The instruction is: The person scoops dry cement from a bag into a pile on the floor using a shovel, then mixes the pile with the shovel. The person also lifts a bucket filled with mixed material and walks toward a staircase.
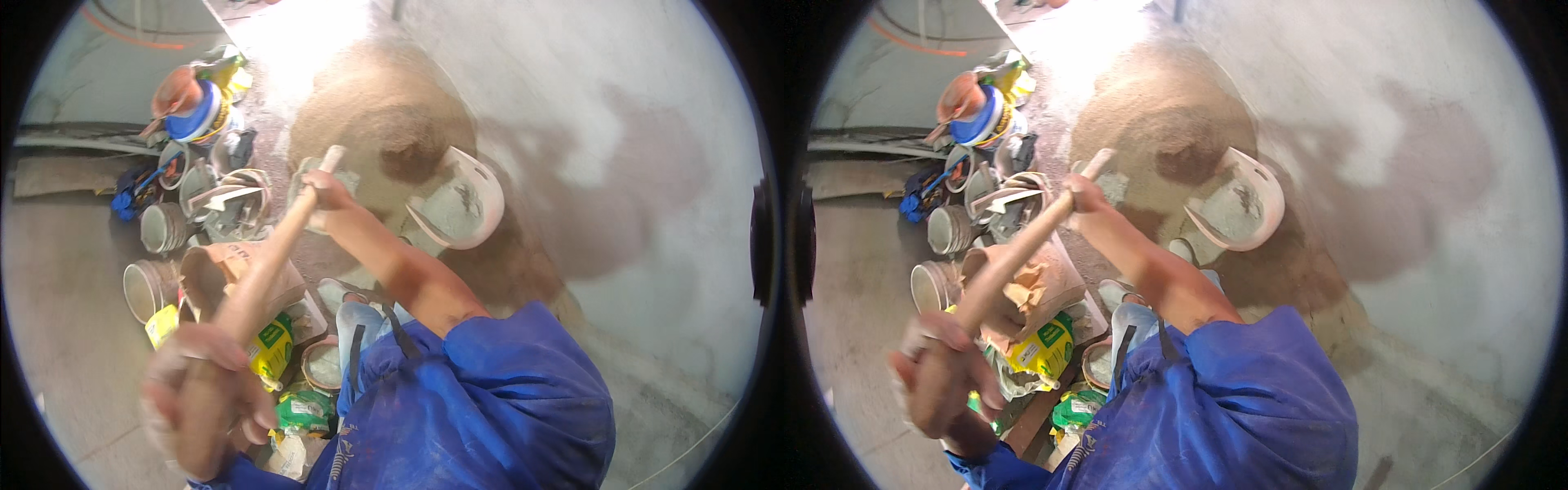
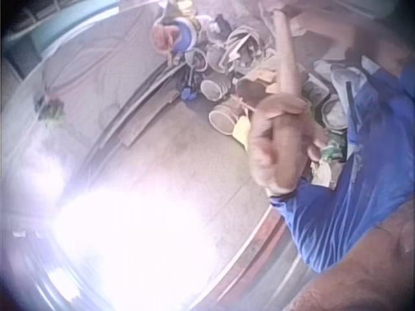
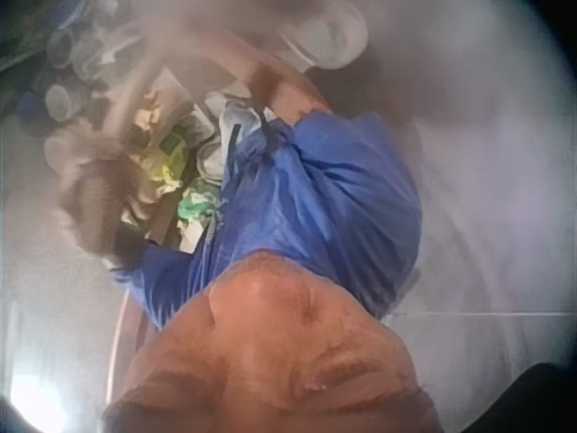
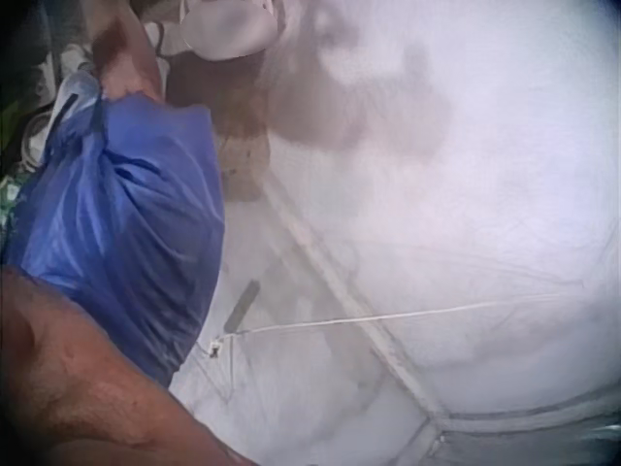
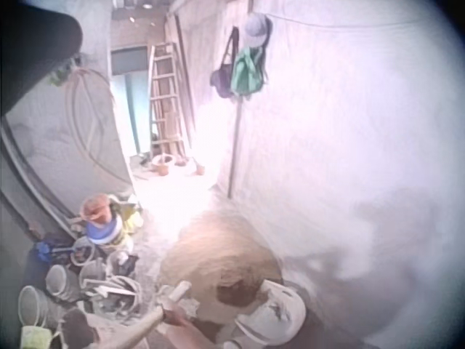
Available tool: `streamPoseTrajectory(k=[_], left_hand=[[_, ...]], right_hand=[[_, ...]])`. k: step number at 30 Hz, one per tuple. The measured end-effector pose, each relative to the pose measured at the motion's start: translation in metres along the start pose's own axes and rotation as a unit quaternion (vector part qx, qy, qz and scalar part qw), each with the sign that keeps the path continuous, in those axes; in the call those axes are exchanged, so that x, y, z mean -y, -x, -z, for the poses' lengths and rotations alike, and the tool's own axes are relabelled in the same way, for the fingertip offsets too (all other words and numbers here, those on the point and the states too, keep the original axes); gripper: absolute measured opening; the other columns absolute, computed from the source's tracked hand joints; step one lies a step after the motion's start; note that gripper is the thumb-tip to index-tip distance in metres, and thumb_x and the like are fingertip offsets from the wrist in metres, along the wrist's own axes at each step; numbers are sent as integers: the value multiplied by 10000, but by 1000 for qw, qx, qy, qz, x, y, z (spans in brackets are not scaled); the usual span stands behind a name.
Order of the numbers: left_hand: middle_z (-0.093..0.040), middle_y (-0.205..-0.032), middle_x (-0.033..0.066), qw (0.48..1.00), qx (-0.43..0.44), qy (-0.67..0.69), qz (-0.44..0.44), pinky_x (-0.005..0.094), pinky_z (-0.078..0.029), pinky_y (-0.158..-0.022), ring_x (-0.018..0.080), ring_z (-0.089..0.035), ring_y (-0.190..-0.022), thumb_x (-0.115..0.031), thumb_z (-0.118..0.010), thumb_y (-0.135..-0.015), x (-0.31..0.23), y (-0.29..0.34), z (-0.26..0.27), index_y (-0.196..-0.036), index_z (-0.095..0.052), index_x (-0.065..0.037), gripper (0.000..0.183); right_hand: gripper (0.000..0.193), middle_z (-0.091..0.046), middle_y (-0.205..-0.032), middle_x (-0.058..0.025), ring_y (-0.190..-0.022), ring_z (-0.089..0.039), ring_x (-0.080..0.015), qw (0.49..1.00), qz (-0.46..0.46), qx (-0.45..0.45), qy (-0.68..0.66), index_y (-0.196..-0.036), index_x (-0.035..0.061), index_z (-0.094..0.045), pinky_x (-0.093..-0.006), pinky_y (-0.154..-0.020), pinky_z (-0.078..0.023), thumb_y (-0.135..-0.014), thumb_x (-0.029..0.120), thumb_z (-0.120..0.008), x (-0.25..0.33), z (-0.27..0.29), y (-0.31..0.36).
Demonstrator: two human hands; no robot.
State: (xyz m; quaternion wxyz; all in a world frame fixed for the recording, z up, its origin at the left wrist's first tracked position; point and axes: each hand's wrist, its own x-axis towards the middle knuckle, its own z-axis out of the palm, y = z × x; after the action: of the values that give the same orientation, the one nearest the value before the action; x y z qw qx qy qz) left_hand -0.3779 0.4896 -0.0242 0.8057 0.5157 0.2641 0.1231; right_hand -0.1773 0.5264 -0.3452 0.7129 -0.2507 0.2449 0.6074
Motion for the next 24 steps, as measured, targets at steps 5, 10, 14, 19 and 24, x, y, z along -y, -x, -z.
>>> streamPoseTrajectory(k=[5, 10, 14, 19, 24], left_hand=[[-645, -869, 227, 965, 51, 130, 221, 281, -522, -490, 213, -628, -572, -225, -673, -861, 121, -70, -1, -1366, -431, -14, 598], [-605, -845, 107, 920, 86, -6, 383, 254, -462, -477, 158, -606, -637, -192, -703, -808, 304, -118, 17, -1476, -297, -79, 789], [-655, -916, 154, 900, 122, -259, 328, 387, -505, -788, 312, -649, -843, -159, -647, -773, 471, -128, 21, -1293, -531, -95, 536], [-674, -996, 184, 794, 94, -430, 420, 471, -504, -812, 392, -643, -945, -165, -620, -799, 599, -135, 32, -1150, -606, -152, 351], [-686, -995, 149, 772, 48, -493, 397, 500, -496, -808, 365, -650, -965, -154, -628, -808, 635, -161, 43, -1038, -645, -143, 231]], right_hand=[[221, -487, -751, -79, -602, -517, -227, 983, 84, -157, 45, -945, 63, -467, -434, -548, -507, -840, 168, -630, 109, 168, -22], [204, -477, -707, -56, -515, -484, -193, 930, 127, -325, 115, -908, 76, -451, -372, -457, -468, -854, 159, -629, 184, 321, -44], [184, -491, -717, -42, -562, -498, -195, 912, 127, -374, 109, -881, 96, -466, -379, -516, -466, -839, 161, -633, 208, 416, -55], [127, -494, -724, -34, -629, -500, -204, 902, 95, -412, 82, -819, 121, -497, -441, -645, -468, -815, 152, -621, 215, 486, -63], [128, -489, -720, -32, -639, -481, -212, 921, 118, -368, 47, -811, 131, -494, -440, -673, -455, -830, 159, -618, 227, 489, -55]])
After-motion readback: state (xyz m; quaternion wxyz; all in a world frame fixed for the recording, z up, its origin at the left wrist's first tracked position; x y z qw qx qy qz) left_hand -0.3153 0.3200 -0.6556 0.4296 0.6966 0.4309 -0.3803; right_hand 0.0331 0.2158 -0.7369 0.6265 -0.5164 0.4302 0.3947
